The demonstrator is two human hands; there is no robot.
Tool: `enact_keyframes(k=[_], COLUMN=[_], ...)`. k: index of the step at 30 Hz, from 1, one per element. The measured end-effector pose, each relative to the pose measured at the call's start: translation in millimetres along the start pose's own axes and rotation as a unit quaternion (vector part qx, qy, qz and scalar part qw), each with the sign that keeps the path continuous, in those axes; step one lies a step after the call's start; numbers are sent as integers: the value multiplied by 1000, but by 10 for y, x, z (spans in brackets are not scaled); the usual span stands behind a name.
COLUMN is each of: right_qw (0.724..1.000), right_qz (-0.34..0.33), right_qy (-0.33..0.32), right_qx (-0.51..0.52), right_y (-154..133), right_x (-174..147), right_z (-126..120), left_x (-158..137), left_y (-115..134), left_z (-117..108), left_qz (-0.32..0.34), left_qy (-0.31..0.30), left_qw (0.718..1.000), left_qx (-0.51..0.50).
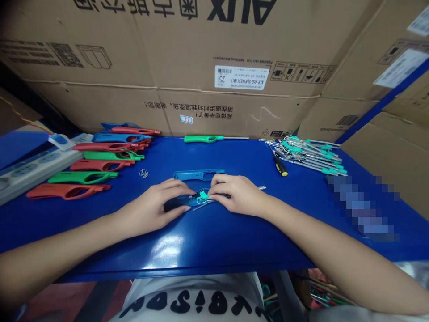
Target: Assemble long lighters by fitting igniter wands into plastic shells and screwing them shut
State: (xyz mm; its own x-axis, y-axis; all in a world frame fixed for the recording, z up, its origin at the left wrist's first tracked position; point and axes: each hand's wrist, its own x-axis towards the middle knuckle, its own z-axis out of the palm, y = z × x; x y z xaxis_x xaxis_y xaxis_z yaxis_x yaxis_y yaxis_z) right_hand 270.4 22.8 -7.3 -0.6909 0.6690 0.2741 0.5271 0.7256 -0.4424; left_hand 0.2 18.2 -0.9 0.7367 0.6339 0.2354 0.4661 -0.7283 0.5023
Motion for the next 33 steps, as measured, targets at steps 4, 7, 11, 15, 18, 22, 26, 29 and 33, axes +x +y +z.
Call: enact_keyframes(k=[4,7,11,15,18,22,26,29,33], right_qw=[998,996,996,989,975,954,951,956,956], right_qz=[-31,-53,-64,-94,-127,-165,-166,-149,-141], right_qy=[6,27,46,35,6,-4,27,15,-9], right_qx=[-62,-60,-40,-106,-182,-249,-258,-253,-258], right_y=[-31,-23,-7,-21,-50,-79,-81,-76,-77], right_x=[-9,-10,-11,-23,-30,-37,-45,-43,-38], right_z=[39,75,111,88,40,1,10,12,-2], left_x=[3,10,19,16,13,9,6,10,13], left_y=[33,54,59,50,48,58,70,70,65], left_z=[-36,-57,-60,-56,-51,-45,-48,-48,-48], left_qz=[-27,-42,-48,-50,-42,-17,-11,-9,-10], left_qy=[-5,-10,-12,-17,-15,-14,-21,-23,-28], left_qw=[999,999,998,998,999,1000,1000,1000,999], left_qx=[-16,-26,-34,-36,-32,-13,1,7,10])
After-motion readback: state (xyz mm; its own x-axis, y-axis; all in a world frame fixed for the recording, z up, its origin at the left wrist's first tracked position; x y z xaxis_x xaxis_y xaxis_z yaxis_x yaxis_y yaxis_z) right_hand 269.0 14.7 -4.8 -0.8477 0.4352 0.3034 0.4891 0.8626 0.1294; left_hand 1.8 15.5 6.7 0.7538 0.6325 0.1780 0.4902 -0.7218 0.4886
